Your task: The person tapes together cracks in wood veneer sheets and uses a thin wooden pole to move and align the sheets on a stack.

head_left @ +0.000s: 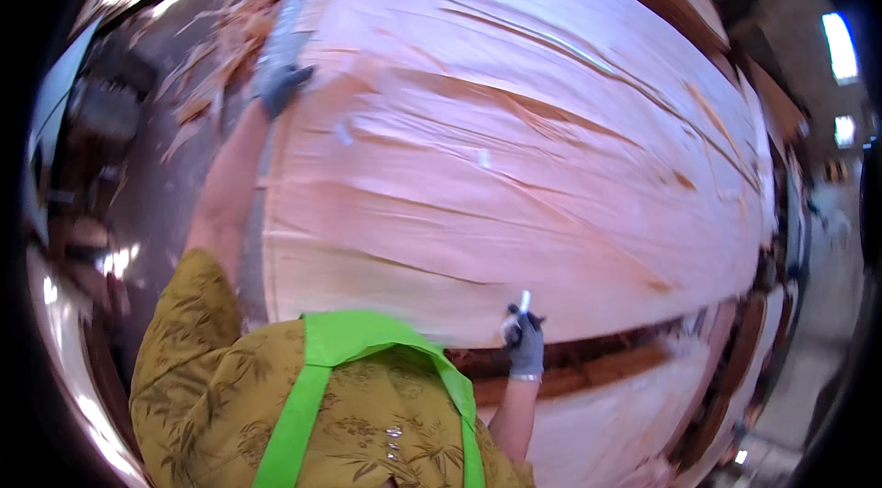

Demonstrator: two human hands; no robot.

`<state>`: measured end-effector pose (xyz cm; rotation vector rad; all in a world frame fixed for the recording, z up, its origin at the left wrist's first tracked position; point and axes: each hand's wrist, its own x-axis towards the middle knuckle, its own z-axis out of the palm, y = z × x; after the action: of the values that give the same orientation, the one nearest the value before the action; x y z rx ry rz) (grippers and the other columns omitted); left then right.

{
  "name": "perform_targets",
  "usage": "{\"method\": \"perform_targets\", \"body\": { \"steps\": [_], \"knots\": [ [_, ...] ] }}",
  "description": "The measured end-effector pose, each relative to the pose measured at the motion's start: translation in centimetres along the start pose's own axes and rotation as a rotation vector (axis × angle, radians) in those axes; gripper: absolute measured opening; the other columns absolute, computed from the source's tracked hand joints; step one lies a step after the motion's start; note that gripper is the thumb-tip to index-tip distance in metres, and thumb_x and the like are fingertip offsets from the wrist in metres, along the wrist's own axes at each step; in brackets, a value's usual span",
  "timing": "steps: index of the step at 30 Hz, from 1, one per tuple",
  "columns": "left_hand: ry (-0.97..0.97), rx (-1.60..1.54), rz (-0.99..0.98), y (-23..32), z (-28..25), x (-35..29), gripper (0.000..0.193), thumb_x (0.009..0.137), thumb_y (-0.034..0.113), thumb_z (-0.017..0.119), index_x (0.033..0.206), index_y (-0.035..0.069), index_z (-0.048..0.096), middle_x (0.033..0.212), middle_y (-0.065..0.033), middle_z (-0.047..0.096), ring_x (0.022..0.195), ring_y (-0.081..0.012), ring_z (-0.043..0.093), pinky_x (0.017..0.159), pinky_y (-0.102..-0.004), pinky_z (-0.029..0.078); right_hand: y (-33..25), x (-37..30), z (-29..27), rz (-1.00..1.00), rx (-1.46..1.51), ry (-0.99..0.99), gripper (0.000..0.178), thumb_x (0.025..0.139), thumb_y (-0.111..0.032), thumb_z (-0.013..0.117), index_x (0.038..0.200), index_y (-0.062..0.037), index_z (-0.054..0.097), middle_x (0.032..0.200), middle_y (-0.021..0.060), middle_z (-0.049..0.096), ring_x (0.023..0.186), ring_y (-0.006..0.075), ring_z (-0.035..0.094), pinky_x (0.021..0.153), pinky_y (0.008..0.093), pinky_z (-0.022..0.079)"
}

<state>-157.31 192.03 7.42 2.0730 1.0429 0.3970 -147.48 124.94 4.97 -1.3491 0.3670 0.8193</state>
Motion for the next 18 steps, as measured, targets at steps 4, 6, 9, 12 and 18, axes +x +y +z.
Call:
{"method": "perform_targets", "body": {
  "steps": [4,6,9,12,18],
  "knots": [
    [-0.163,-0.378,0.045,-0.1,-1.8,0.8,0.034,0.085,0.03,0.058,0.101,0.0,0.062,0.091,-0.0021,0.061,0.079,-0.0131,0.054,0.071,-0.0282,0.045,0.5,1.9,-0.1,-0.046,0.173,-0.016,0.026,0.087,-0.019,0.056,0.103,0.0011,0.057,0.066,0.0,0.051,0.043,0.0053,0.036,0.04,0.0205,0.03],
    [-0.092,-0.46,0.006,-0.3,-3.0,1.5,0.037,0.087,0.026,0.058,0.111,-0.002,0.057,0.104,-0.0031,0.058,0.092,-0.0106,0.053,0.082,-0.024,0.043,1.1,2.2,-0.1,-0.086,0.251,-0.004,0.028,0.085,-0.018,0.059,0.105,0.0012,0.056,0.076,0.0046,0.061,0.044,0.0059,0.038,0.041,0.0212,0.033],
    [-0.129,-0.504,0.025,2.1,-4.4,1.8,0.035,0.088,0.024,0.057,0.11,-0.002,0.057,0.105,-0.0023,0.057,0.094,-0.0093,0.052,0.085,-0.0233,0.041,0.4,2.6,0.5,-0.108,0.323,-0.17,0.03,0.085,-0.018,0.059,0.106,0.0035,0.055,0.068,0.0002,0.053,0.047,0.0056,0.039,0.044,0.0204,0.034],
    [-0.194,-0.584,0.041,4.2,-6.0,1.4,0.032,0.088,0.023,0.057,0.109,-0.001,0.059,0.102,-0.0018,0.059,0.093,-0.0089,0.052,0.084,-0.0226,0.041,-0.8,3.0,2.8,-0.099,0.324,-0.151,0.032,0.088,-0.017,0.053,0.11,0.0066,0.05,0.063,-0.0013,0.043,0.047,0.0061,0.036,0.045,0.0208,0.033],
    [-0.138,-0.53,0.115,10.0,-7.6,-0.9,0.027,0.09,0.019,0.054,0.107,-0.001,0.06,0.098,-0.0024,0.061,0.087,-0.0081,0.054,0.077,-0.0196,0.043,-0.9,4.4,5.3,0.019,0.302,-0.277,0.034,0.088,-0.016,0.054,0.111,0.0074,0.049,0.066,-0.0016,0.043,0.049,0.0052,0.037,0.046,0.0192,0.031]
  ]
}}
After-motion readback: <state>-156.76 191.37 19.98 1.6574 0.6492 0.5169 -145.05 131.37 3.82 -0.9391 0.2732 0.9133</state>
